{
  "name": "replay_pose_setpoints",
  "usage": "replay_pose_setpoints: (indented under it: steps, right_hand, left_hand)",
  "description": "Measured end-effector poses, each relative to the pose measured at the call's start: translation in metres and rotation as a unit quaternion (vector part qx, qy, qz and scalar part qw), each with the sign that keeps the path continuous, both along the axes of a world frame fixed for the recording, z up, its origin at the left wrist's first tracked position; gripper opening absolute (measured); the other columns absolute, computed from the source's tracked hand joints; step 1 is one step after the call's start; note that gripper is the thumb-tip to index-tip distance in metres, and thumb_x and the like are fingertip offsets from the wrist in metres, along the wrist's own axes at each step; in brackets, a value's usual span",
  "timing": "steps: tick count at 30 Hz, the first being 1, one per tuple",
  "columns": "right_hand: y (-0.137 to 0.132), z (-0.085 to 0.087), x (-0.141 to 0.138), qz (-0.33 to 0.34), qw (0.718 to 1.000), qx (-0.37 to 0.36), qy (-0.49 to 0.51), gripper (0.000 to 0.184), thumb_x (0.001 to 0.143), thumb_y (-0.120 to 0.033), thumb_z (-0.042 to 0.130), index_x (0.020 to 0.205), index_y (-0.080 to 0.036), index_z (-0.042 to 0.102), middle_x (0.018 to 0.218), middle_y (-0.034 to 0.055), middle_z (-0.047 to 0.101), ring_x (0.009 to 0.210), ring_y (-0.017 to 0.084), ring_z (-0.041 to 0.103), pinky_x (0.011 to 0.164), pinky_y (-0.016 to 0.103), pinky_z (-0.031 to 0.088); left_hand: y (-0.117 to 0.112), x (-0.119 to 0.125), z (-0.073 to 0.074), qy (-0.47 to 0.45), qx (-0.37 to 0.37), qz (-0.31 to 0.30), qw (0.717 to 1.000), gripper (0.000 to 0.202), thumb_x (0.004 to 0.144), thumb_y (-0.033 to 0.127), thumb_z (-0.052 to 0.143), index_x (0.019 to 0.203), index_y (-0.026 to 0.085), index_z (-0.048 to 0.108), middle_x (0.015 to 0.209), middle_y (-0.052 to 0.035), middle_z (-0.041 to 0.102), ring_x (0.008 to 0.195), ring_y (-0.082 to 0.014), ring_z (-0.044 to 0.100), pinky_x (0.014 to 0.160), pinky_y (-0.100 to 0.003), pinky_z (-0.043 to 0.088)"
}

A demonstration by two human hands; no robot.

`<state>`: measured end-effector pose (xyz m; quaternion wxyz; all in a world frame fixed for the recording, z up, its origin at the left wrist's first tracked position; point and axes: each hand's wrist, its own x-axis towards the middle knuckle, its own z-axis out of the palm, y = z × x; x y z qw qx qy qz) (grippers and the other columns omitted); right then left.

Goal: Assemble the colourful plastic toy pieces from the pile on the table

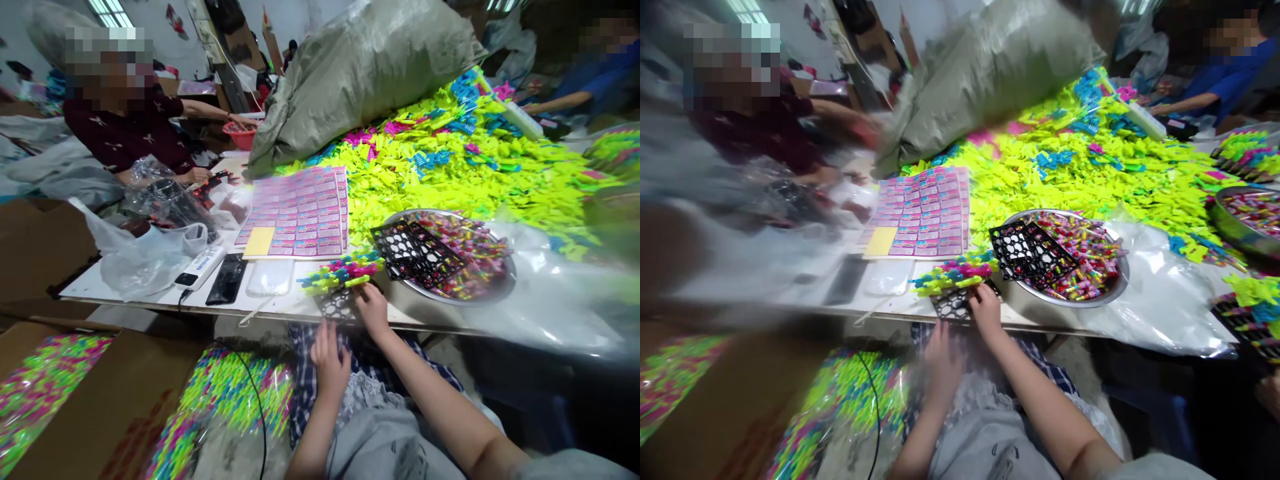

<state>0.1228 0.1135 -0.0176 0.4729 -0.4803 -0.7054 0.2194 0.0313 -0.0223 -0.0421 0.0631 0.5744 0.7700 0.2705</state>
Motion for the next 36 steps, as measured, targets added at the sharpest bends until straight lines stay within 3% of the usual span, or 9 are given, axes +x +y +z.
replay_pose_setpoints:
  steps: [8, 14, 19, 23, 29, 36]
  right_hand:
    - [-0.002, -0.001, -0.001, 0.003, 0.999, 0.001, -0.050, 0.016, 0.082, -0.023, 0.047, 0.077, -0.017, 0.061, 0.090, 0.0090, 0.063, 0.085, 0.020, 0.056, 0.076, 0.031, 0.043]
    - [-0.001, -0.003, -0.006, 0.001, 0.996, -0.002, -0.091, 0.017, 0.083, -0.019, 0.043, 0.083, -0.016, 0.060, 0.085, 0.0081, 0.061, 0.082, 0.019, 0.054, 0.076, 0.029, 0.041]
    - [0.002, -0.003, -0.010, -0.018, 0.992, 0.015, -0.121, 0.018, 0.082, -0.016, 0.043, 0.070, -0.016, 0.056, 0.071, 0.0055, 0.057, 0.072, 0.018, 0.051, 0.068, 0.028, 0.039]
    - [0.003, 0.004, -0.013, -0.028, 0.990, 0.037, -0.134, 0.020, 0.082, -0.012, 0.042, 0.067, -0.018, 0.054, 0.067, 0.0034, 0.056, 0.069, 0.017, 0.051, 0.065, 0.026, 0.037]
    - [0.004, 0.012, -0.018, -0.019, 0.988, 0.063, -0.138, 0.021, 0.082, -0.010, 0.046, 0.064, -0.019, 0.053, 0.064, 0.0014, 0.056, 0.063, 0.014, 0.051, 0.062, 0.024, 0.035]
    - [0.004, 0.012, -0.016, -0.005, 0.989, 0.025, -0.147, 0.023, 0.081, -0.010, 0.047, 0.061, -0.018, 0.053, 0.063, 0.0026, 0.056, 0.062, 0.015, 0.049, 0.062, 0.025, 0.033]
  left_hand:
    - [0.000, 0.001, -0.007, 0.007, 0.009, 0.015, 1.000, 0.051, 0.079, 0.015, 0.038, 0.130, 0.016, 0.035, 0.140, -0.0126, 0.032, 0.129, -0.0237, 0.027, 0.099, -0.042, 0.030]
    - [0.003, 0.000, -0.019, 0.022, 0.029, 0.029, 0.999, 0.048, 0.078, 0.016, 0.040, 0.126, 0.015, 0.041, 0.137, -0.0147, 0.036, 0.129, -0.0272, 0.027, 0.099, -0.045, 0.030]
    - [0.007, -0.001, -0.016, 0.050, 0.076, 0.034, 0.995, 0.054, 0.079, 0.011, 0.040, 0.132, 0.016, 0.030, 0.133, -0.0162, 0.040, 0.125, -0.0265, 0.034, 0.095, -0.043, 0.035]
    - [0.007, -0.003, -0.023, 0.067, 0.104, 0.022, 0.992, 0.062, 0.079, 0.012, 0.040, 0.137, 0.019, 0.018, 0.134, -0.0182, 0.037, 0.123, -0.0290, 0.036, 0.092, -0.044, 0.037]
    - [0.004, -0.005, -0.037, 0.084, 0.064, 0.030, 0.994, 0.069, 0.082, 0.014, 0.038, 0.139, 0.019, 0.001, 0.142, -0.0199, 0.023, 0.121, -0.0299, 0.039, 0.089, -0.043, 0.040]
    - [0.003, -0.001, -0.032, 0.106, 0.022, 0.027, 0.994, 0.072, 0.081, 0.014, 0.038, 0.138, 0.014, -0.005, 0.143, -0.0239, 0.015, 0.128, -0.0332, 0.028, 0.094, -0.045, 0.038]
